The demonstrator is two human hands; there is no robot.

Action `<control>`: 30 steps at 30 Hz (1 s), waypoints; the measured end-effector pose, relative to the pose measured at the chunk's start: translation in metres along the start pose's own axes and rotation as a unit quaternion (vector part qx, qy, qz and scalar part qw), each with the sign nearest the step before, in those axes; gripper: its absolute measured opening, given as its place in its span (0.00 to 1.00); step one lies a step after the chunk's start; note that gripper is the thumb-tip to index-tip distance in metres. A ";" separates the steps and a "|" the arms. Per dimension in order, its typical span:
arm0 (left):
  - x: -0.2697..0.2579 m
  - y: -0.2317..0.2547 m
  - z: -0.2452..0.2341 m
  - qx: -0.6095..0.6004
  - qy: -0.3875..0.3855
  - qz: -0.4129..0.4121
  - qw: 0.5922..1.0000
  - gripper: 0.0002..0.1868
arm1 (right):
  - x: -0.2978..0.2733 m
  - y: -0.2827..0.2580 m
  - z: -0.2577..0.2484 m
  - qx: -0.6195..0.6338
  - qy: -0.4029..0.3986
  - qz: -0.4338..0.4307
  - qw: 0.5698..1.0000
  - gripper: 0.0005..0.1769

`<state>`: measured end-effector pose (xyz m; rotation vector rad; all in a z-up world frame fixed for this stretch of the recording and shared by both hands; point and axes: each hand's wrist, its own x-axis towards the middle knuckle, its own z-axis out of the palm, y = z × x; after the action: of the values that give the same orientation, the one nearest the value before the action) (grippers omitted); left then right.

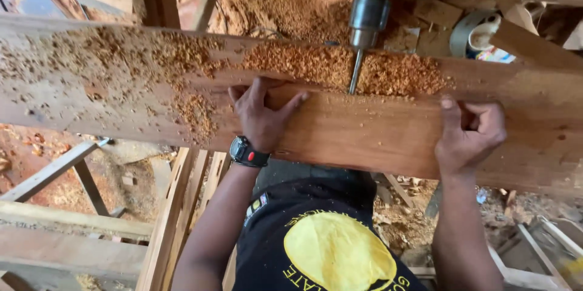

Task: The person positions a rectangular wooden plank under a drill press and operates the machine to drill a hole. They hold the wood steady with both hands as the drill bit penetrates the surface, creating wood shavings.

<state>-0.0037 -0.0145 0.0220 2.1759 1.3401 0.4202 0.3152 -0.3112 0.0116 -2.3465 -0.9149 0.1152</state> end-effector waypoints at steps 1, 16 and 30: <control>-0.003 -0.005 0.001 0.006 -0.003 -0.011 1.000 0.36 | -0.004 0.000 0.004 -0.012 0.002 0.010 1.000 0.37; 0.016 -0.010 0.000 0.006 0.025 -0.014 1.000 0.39 | 0.019 -0.001 0.025 -0.003 0.017 -0.020 1.000 0.36; 0.029 -0.007 -0.002 -0.006 0.026 0.012 1.000 0.36 | 0.020 -0.010 0.023 0.004 0.018 -0.007 1.000 0.36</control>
<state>0.0033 0.0145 0.0187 2.1870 1.3375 0.4960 0.3182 -0.2807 0.0013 -2.3269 -0.9108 0.0704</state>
